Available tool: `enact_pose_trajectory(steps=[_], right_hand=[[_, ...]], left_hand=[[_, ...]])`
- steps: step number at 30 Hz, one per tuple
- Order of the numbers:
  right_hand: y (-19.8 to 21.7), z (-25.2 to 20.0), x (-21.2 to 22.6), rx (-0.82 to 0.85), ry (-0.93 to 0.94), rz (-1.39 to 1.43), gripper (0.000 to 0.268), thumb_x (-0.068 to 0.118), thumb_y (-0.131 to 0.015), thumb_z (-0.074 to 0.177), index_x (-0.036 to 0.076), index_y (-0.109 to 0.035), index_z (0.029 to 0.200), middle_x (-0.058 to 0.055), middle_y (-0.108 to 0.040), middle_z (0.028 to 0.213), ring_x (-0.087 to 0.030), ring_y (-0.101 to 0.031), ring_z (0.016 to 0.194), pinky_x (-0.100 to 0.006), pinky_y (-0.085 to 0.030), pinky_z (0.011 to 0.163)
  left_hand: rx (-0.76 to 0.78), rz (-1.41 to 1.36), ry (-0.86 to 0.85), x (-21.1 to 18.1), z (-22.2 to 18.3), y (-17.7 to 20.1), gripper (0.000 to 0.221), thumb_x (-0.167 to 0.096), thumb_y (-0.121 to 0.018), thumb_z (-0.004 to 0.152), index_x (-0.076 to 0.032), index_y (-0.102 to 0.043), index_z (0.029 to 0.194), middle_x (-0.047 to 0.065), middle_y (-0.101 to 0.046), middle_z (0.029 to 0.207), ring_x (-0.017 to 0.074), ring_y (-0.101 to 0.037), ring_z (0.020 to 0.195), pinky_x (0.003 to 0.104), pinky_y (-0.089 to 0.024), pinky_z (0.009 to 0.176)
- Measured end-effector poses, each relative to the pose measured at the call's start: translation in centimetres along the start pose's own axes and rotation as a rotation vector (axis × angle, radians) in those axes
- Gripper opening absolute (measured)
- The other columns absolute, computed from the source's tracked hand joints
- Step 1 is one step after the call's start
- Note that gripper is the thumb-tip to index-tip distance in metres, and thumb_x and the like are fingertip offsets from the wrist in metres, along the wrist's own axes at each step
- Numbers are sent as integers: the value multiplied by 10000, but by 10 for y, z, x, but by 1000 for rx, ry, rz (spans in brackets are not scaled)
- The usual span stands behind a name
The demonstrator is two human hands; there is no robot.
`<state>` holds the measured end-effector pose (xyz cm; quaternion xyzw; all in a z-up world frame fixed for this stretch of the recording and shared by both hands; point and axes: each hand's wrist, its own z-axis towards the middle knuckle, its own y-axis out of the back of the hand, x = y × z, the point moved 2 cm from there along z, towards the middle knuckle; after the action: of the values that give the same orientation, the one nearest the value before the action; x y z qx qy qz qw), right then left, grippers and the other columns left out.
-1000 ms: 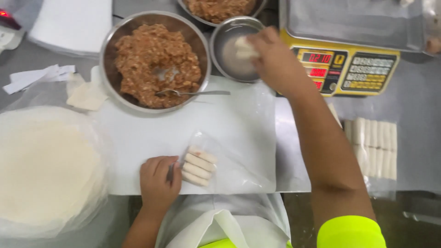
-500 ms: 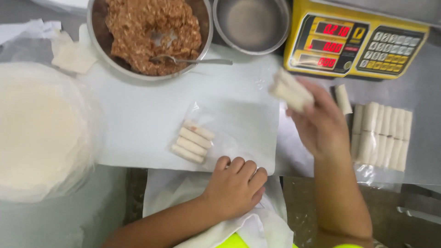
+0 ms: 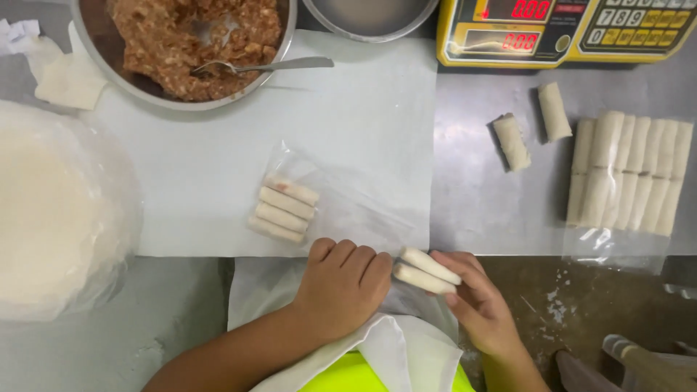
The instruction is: Preparing spring rolls by rolling dough with filling and then packaging them into plastic bags.
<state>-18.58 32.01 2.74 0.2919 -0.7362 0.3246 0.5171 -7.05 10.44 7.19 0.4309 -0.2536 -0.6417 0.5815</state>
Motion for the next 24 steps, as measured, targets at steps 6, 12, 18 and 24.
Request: enact_pose_trajectory(steps=[6, 12, 18, 24], right_hand=[[-37, 32, 16, 158, 154, -472, 509, 96, -551, 995, 77, -501, 1501, -97, -542, 1403, -233, -518, 1329, -351, -474, 1084], [-67, 66, 15, 191, 137, -536, 574, 43, -520, 977, 105, -435, 1541, -95, -488, 1440, -208, -511, 1344, -277, -503, 982], [-90, 87, 19, 104, -2, -571, 531, 132, -561, 982, 135, -488, 1509, -93, -469, 1505, -175, -510, 1359, -292, -482, 1037], [-99, 95, 19, 22, -37, -661, 576, -12, -466, 984, 143, -423, 1536, -102, -464, 1511, -172, -519, 1357, -271, -492, 1056]], left_hand=[[-50, 4, -1, -5, 2, 10, 221, -18, -581, 834, -182, -476, 729, -36, -406, 647, 179, -387, 581, 343, -278, 624], [-87, -76, 19, -6, -2, 12, 292, -30, -571, 987, -158, -487, 739, 3, -466, 688, 207, -433, 624, 368, -268, 615], [-208, -49, 47, -6, -5, 11, 207, 5, -542, 959, -121, -558, 796, 93, -614, 802, 206, -482, 680, 342, -285, 635], [-240, -29, 52, -8, -11, 3, 195, 2, -524, 927, -46, -702, 991, 207, -672, 889, 267, -521, 708, 368, -339, 606]])
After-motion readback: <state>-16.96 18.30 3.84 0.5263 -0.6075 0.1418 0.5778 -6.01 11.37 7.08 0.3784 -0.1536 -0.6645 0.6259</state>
